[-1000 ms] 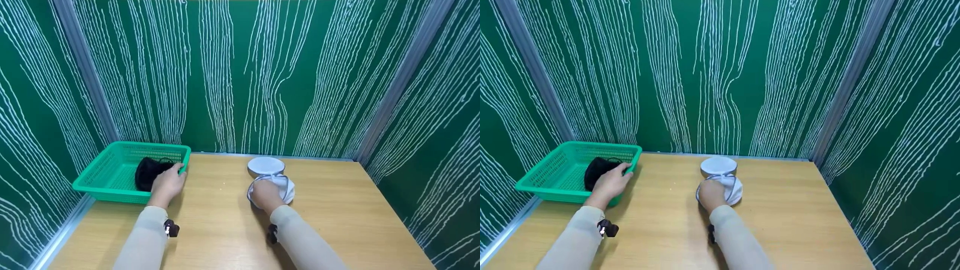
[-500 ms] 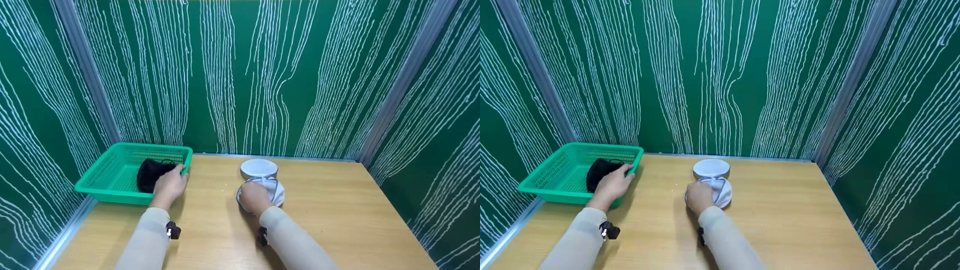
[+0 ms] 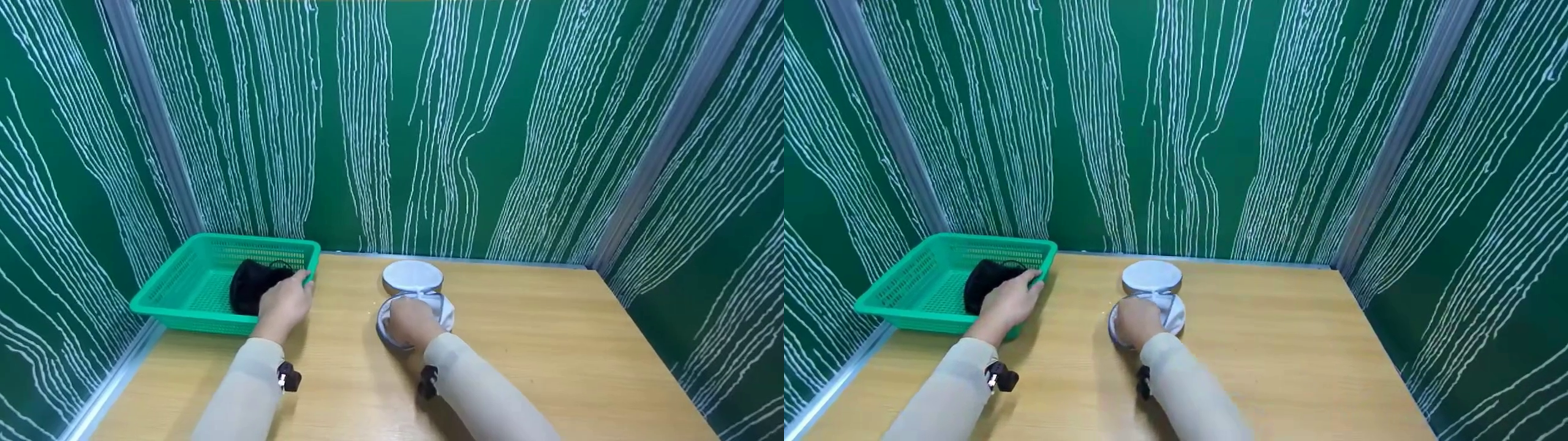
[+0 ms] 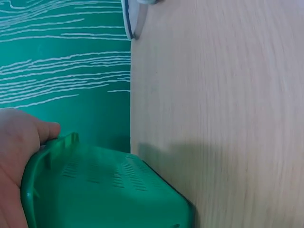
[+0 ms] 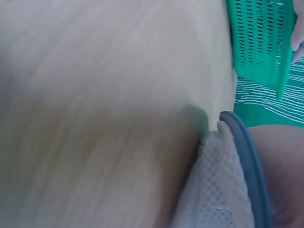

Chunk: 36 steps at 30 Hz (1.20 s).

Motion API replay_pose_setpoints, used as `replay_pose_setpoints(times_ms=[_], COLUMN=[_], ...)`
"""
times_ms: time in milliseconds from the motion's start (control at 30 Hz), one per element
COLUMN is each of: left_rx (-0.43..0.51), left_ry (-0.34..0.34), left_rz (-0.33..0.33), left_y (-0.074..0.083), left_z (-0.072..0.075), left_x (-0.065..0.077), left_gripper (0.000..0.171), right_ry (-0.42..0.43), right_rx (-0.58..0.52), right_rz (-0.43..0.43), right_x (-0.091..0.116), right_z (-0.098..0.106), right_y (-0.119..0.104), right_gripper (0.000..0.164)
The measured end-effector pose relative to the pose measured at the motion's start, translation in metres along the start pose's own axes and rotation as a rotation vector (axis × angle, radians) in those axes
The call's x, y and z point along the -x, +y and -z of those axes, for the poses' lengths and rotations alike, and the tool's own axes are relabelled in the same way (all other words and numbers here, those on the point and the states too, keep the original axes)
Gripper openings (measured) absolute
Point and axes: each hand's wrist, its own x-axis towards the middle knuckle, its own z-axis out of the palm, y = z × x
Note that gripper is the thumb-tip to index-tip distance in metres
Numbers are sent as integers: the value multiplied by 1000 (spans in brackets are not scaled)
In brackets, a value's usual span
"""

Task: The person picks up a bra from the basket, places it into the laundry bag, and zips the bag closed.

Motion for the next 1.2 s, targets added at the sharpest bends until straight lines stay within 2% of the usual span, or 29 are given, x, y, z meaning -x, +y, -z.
replay_pose_setpoints(times_ms=[100, 200, 300, 367, 467, 567, 700, 767, 867, 933, 1033, 1133, 1167, 1200], left_rx=[-18, -24, -27, -8, 26, 94, 144, 148, 166, 187, 206, 164, 164, 138], left_ry=[36, 113, 205, 219, 151, 43, -91, -152, -230, -236, -265, -245, -262, -243], left_rz=[0, 10, 44, 95, 199, 302, 391, 406, 392, 377, 380, 368, 369, 355], left_y=[0, -4, -14, -25, -43, -61, -75, -77, -77, -85, -104, -140, -141, -145], left_z=[4, 9, 16, 20, 29, 40, 47, 49, 50, 42, 23, -7, -7, -9], left_x=[-2, -6, -13, -21, -32, -37, -33, -28, -28, -38, -62, -95, -97, -99], left_gripper=[50, 48, 52, 64, 86, 104, 121, 123, 124, 128, 134, 134, 130, 124], right_ry=[-36, -19, 61, 148, 265, 318, 255, 194, 96, 62, 33, 10, -2, -10], right_rx=[-52, -99, -126, -133, -134, -137, -165, -189, -239, -261, -290, -329, -351, -370], right_rz=[-18, -15, 30, 72, 124, 93, -37, -102, -176, -195, -199, -189, -189, -186], right_x=[2, 4, 5, 5, 3, 0, 0, 3, 8, 11, 14, 14, 13, 13], right_z=[8, 17, 29, 37, 47, 55, 64, 66, 66, 64, 60, 56, 55, 53], right_y=[4, 10, 19, 29, 49, 69, 90, 97, 104, 108, 113, 117, 119, 119], right_gripper=[34, 32, 28, 25, 21, 19, 24, 28, 34, 37, 40, 38, 36, 33])
